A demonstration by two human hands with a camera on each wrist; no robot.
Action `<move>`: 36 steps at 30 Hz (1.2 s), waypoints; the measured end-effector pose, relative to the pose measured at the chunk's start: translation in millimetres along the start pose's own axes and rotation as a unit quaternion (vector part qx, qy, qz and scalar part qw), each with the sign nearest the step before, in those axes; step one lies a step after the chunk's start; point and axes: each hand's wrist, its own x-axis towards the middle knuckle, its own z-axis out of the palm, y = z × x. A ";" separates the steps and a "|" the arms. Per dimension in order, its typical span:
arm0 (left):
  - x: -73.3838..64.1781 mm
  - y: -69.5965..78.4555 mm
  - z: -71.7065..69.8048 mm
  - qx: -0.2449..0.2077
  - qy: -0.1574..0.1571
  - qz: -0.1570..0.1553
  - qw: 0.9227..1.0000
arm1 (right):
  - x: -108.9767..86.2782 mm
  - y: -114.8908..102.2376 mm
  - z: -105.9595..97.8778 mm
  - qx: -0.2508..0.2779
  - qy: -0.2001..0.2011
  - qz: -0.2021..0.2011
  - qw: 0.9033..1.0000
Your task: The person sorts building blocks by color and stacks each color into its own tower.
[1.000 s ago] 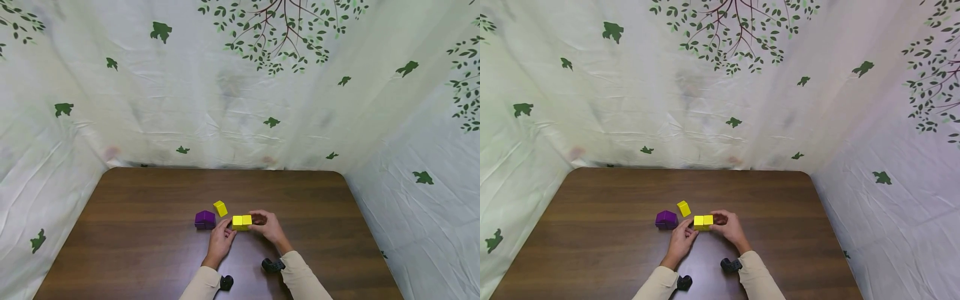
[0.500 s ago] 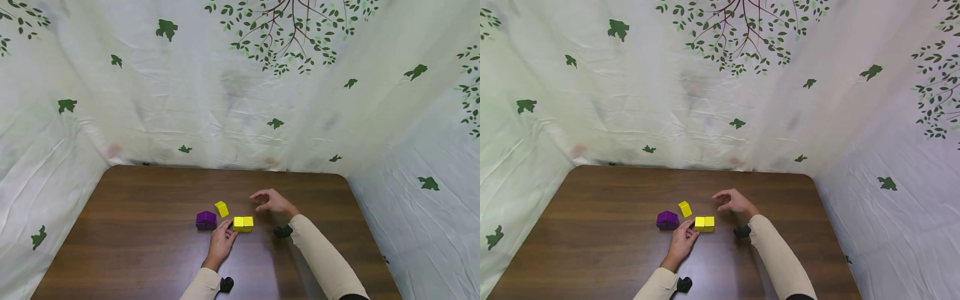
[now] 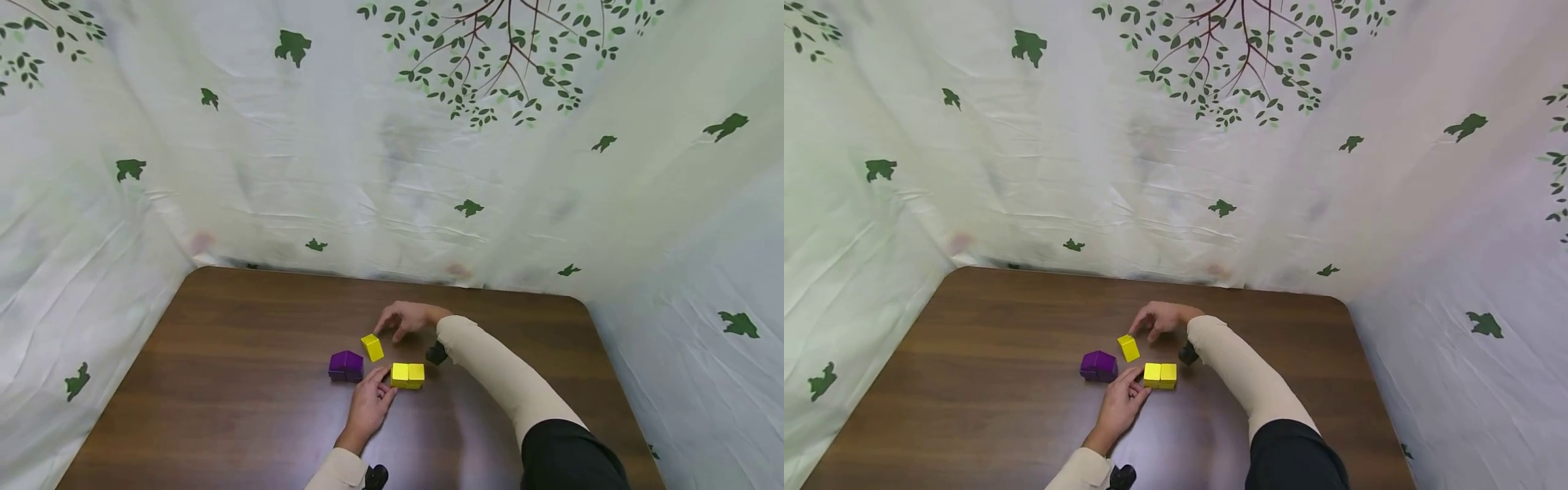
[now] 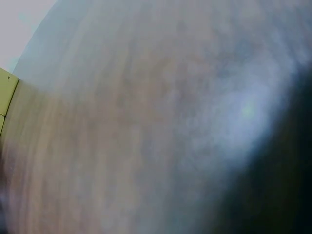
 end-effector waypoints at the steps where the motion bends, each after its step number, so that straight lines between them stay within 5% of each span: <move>1: -0.7 0.7 0.4 0.001 -0.002 0.004 1.000 | 3.0 -0.9 1.0 -0.008 -0.007 -0.004 1.000; 17: -4.9 5.9 6.8 -0.011 -0.009 0.005 1.000 | 22.4 -8.9 10.6 -0.072 -0.070 0.014 0.995; 36: -1.7 -0.4 0.5 0.000 0.000 -0.004 1.000 | 2.6 4.5 3.6 -0.077 0.036 0.065 0.994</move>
